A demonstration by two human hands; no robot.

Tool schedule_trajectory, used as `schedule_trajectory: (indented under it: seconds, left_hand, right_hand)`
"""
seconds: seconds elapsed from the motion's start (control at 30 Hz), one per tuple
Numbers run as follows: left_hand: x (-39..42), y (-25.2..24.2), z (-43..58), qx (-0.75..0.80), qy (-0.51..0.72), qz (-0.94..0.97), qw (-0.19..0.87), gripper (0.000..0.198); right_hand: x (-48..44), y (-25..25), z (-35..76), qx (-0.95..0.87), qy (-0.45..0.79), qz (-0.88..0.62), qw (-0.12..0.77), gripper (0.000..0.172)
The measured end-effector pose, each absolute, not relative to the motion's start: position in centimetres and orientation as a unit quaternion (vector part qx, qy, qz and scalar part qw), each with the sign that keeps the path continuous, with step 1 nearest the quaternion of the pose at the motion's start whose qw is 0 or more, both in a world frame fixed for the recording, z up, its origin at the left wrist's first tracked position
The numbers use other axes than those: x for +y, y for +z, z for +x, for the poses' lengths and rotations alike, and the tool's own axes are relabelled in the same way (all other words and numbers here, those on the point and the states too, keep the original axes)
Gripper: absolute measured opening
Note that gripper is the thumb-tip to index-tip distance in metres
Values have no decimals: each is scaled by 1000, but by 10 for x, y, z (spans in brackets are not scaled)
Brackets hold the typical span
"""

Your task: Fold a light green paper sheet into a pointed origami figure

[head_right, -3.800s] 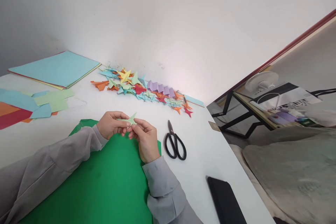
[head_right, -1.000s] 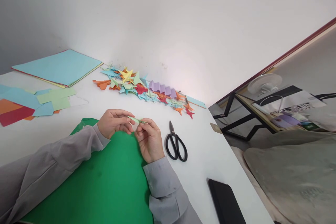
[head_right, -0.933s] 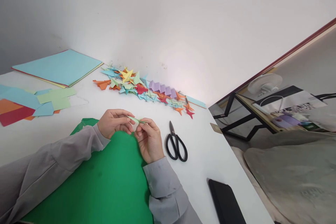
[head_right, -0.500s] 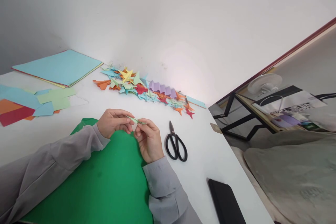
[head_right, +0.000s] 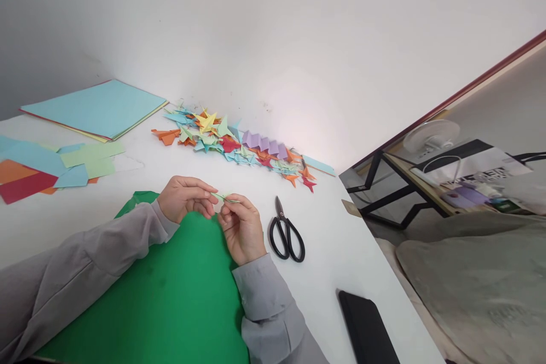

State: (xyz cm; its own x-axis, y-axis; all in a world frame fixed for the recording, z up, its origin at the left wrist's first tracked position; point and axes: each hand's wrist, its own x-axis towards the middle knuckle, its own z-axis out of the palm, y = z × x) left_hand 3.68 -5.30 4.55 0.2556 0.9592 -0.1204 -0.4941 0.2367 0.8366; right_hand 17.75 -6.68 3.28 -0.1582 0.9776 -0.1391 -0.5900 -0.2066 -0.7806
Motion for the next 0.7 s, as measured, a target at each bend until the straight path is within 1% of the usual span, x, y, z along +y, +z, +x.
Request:
schedule_trajectory:
  seconds: [0.33, 0.47, 0.57, 0.7]
  left_hand:
    - [-53, 45, 35, 338, 519, 337, 709, 18]
    - [-54, 46, 40, 371, 481, 330, 723, 12]
    - [-57, 44, 47, 389, 444, 354, 725, 29]
    - [-59, 39, 50, 386, 441, 351, 730, 37]
  right_hand:
    - [-65, 35, 178, -266, 700, -338, 571, 11]
    - [-65, 34, 178, -284, 694, -345, 565, 10]
    - [-67, 34, 176, -310, 686, -362, 549, 9]
    - [-69, 37, 173, -326, 682, -382, 532, 9]
